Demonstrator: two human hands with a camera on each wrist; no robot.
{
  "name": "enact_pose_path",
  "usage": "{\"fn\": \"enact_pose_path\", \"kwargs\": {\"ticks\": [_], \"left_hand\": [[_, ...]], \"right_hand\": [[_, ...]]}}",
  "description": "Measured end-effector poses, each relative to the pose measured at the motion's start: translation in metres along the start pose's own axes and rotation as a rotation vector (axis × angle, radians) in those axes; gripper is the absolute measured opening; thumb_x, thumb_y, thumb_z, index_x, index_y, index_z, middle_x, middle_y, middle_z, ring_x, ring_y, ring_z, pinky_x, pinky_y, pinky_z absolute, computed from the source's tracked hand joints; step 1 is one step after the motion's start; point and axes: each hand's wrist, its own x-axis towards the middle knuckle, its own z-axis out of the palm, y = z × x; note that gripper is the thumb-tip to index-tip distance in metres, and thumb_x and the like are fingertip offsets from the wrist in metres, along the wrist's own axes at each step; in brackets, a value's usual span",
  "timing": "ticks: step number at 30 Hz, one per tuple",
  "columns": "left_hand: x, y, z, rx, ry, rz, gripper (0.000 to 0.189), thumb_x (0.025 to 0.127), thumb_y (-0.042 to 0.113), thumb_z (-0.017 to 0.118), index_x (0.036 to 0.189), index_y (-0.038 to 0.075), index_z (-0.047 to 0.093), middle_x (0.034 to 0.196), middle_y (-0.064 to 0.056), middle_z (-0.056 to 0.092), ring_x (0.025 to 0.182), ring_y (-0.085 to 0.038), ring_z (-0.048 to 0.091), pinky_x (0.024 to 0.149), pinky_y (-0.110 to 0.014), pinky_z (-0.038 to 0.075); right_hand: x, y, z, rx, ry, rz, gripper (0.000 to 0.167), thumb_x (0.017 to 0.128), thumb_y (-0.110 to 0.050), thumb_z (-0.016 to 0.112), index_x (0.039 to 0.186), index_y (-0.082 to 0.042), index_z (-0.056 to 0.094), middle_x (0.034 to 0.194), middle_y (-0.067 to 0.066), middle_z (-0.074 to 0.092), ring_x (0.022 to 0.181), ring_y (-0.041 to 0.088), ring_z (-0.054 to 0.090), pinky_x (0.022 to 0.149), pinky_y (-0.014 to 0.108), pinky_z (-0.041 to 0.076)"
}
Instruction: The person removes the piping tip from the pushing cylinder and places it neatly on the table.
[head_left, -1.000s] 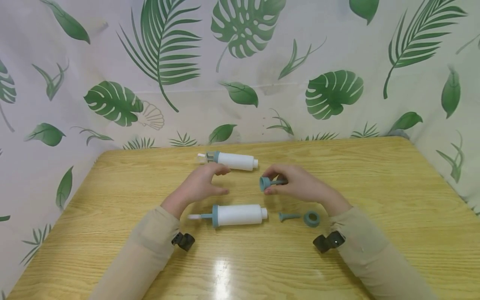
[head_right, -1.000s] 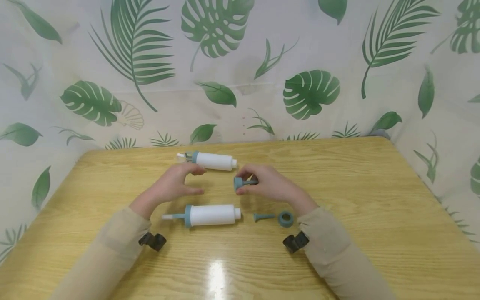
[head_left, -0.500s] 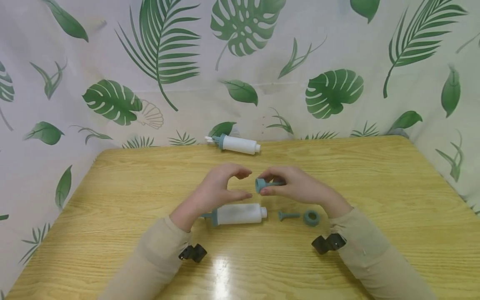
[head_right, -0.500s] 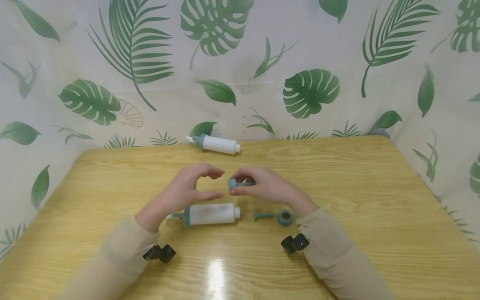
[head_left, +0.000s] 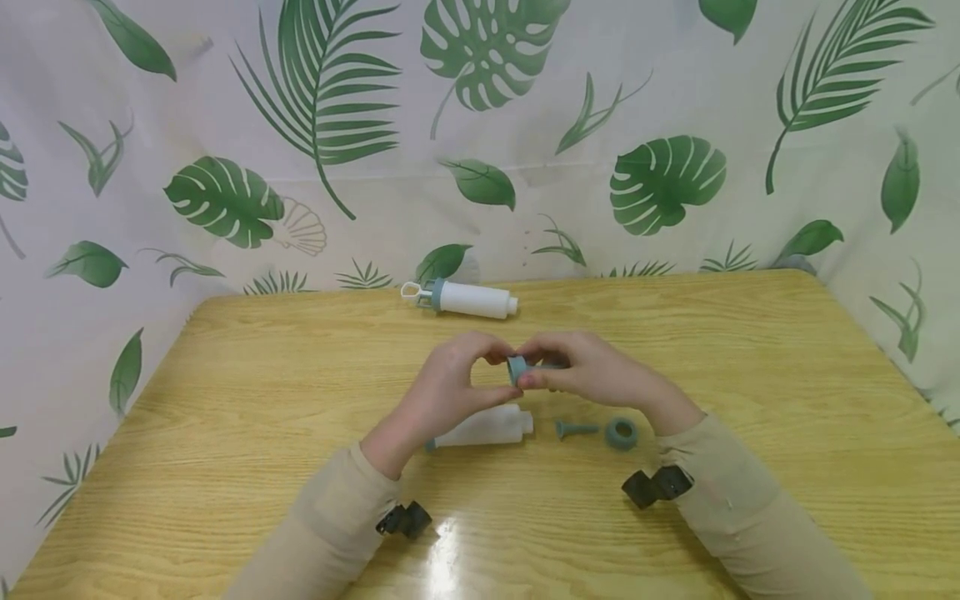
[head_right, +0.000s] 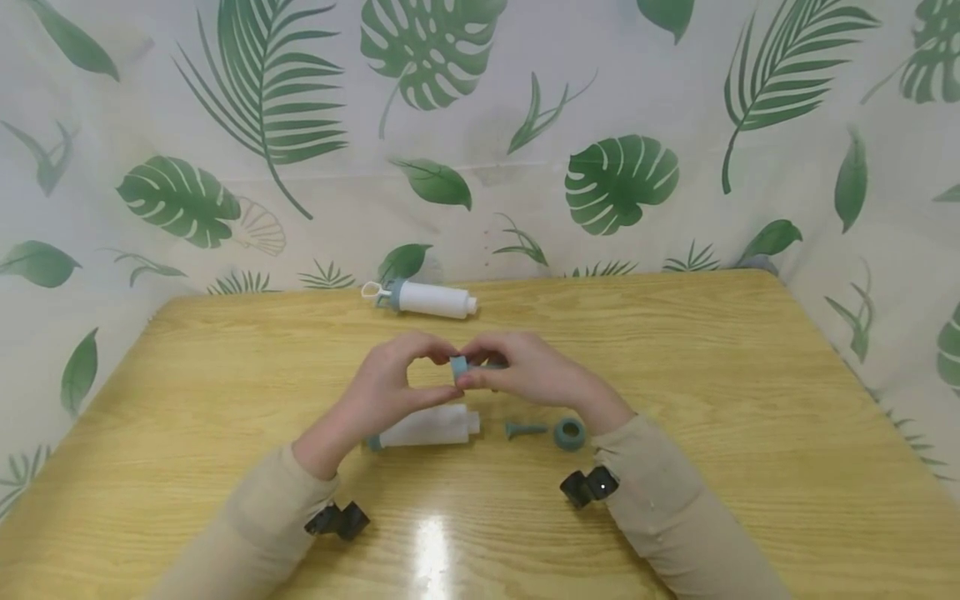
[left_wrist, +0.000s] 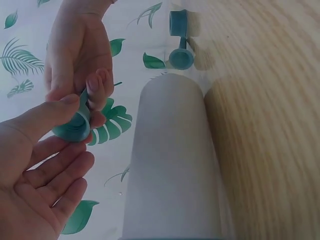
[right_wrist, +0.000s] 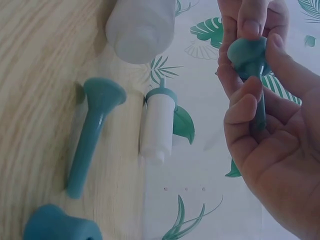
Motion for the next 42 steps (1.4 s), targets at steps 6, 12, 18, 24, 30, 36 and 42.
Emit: {"fn": "enact_pose_path", "kwargs": {"ticks": [6, 12, 18, 24, 30, 36, 42], "left_hand": [[-0.001, -0.003, -0.007, -0.004, 0.02, -0.044, 0.035, 0.077, 0.016, 0.081, 0.109, 0.008, 0.068, 0.103, -0.001, 0.067, 0.095, -0.014, 0.06, 0.084, -0.027, 0.048], [-0.002, -0.007, -0.012, -0.014, 0.041, -0.046, 0.038, 0.077, 0.018, 0.081, 0.112, 0.007, 0.069, 0.103, -0.003, 0.065, 0.095, -0.014, 0.057, 0.082, -0.028, 0.048], [-0.002, -0.007, -0.009, -0.029, 0.042, 0.006, 0.039, 0.075, 0.017, 0.082, 0.111, 0.006, 0.07, 0.1, -0.003, 0.064, 0.091, -0.013, 0.057, 0.08, -0.025, 0.048], [0.0, -0.005, -0.004, -0.048, 0.038, 0.024, 0.041, 0.074, 0.017, 0.083, 0.11, 0.003, 0.07, 0.095, -0.003, 0.066, 0.086, -0.013, 0.059, 0.076, -0.023, 0.049], [0.0, -0.003, -0.004, -0.073, 0.049, -0.002, 0.042, 0.073, 0.018, 0.083, 0.112, 0.006, 0.07, 0.095, -0.002, 0.067, 0.084, -0.011, 0.06, 0.073, -0.022, 0.05], [0.002, -0.001, -0.002, -0.095, 0.076, 0.003, 0.042, 0.073, 0.016, 0.083, 0.112, 0.006, 0.07, 0.094, 0.001, 0.068, 0.084, -0.009, 0.061, 0.076, -0.024, 0.05], [0.004, 0.001, 0.0, -0.158, 0.068, -0.051, 0.037, 0.076, 0.011, 0.081, 0.109, 0.004, 0.066, 0.093, 0.001, 0.068, 0.084, -0.008, 0.062, 0.078, -0.027, 0.051]], "right_hand": [[-0.003, 0.002, -0.008, -0.028, 0.006, 0.018, 0.029, 0.093, -0.016, 0.064, 0.119, -0.004, 0.061, 0.103, 0.006, 0.066, 0.091, 0.019, 0.063, 0.077, 0.033, 0.053], [-0.006, 0.0, -0.018, -0.073, 0.03, 0.032, 0.013, 0.095, -0.013, 0.059, 0.106, -0.005, 0.063, 0.087, 0.003, 0.063, 0.075, 0.022, 0.058, 0.066, 0.035, 0.051], [-0.005, -0.003, -0.015, -0.063, 0.023, -0.01, 0.012, 0.094, -0.009, 0.061, 0.105, -0.005, 0.064, 0.088, 0.002, 0.065, 0.073, 0.019, 0.059, 0.066, 0.033, 0.052], [-0.003, -0.003, -0.011, -0.02, 0.018, -0.012, 0.013, 0.093, -0.005, 0.06, 0.106, -0.005, 0.062, 0.091, 0.004, 0.066, 0.076, 0.023, 0.062, 0.068, 0.039, 0.055], [-0.004, -0.003, -0.009, 0.003, 0.023, -0.002, 0.026, 0.093, -0.008, 0.062, 0.118, -0.003, 0.058, 0.091, 0.007, 0.066, 0.078, 0.033, 0.063, 0.069, 0.038, 0.055], [-0.004, -0.002, -0.007, 0.018, 0.034, -0.005, 0.026, 0.091, -0.013, 0.066, 0.115, -0.003, 0.061, 0.091, 0.006, 0.066, 0.077, 0.03, 0.063, 0.068, 0.041, 0.055], [-0.006, -0.001, -0.008, 0.04, 0.053, 0.007, 0.022, 0.089, -0.015, 0.068, 0.108, -0.006, 0.061, 0.09, 0.006, 0.065, 0.081, 0.032, 0.063, 0.069, 0.037, 0.055]]}}
